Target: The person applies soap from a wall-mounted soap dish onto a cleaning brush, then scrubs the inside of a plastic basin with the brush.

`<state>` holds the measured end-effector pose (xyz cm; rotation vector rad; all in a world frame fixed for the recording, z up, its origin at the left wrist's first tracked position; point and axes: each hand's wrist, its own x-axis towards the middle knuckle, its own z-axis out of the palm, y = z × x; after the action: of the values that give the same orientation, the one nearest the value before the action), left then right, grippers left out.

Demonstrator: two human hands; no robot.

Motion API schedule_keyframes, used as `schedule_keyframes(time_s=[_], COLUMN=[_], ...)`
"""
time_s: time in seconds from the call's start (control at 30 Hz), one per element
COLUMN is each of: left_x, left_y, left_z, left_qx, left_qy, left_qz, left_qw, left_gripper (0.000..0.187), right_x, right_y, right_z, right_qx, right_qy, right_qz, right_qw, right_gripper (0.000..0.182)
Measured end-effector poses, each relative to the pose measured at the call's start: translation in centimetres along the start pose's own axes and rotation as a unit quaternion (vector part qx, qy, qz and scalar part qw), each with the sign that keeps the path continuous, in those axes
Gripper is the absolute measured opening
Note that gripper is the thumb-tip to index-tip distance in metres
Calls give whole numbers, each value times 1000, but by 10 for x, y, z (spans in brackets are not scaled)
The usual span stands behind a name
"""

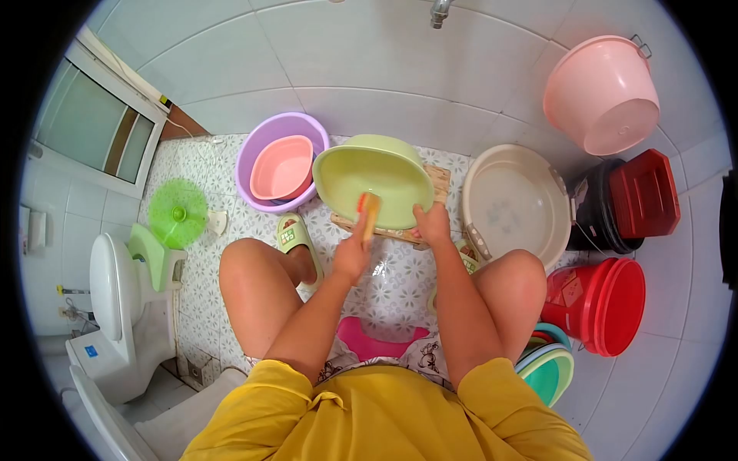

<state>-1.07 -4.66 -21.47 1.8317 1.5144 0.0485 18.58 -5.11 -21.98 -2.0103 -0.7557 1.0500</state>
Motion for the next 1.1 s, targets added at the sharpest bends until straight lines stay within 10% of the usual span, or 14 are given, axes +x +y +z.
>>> schedule_keyframes(time_s=[0.2,0.3,0.6,0.83,1.1], left_x=[8,0,17,4,17], left_y=[9,7,7,29,11], left_z=[45,16,-18,22,-7], left_qx=[-227,-104,97,-102,142], left_qy=[55,-50,50,-18,-2], left_qz=[251,81,-22,108,62], left_qw=[940,990,994,989,988], left_gripper=[74,77,77,79,79], right_x=[4,5,14,4,5], right_y=[8,12,20,9,10], right_z=[4,5,10,8,6], right_qx=[13,33,-28,29,36], right_qy=[23,21,27,22,-7], right_qz=[15,15,-18,10,19], right_qw=[1000,999,999,999,999], right_gripper=[32,32,26,27,30])
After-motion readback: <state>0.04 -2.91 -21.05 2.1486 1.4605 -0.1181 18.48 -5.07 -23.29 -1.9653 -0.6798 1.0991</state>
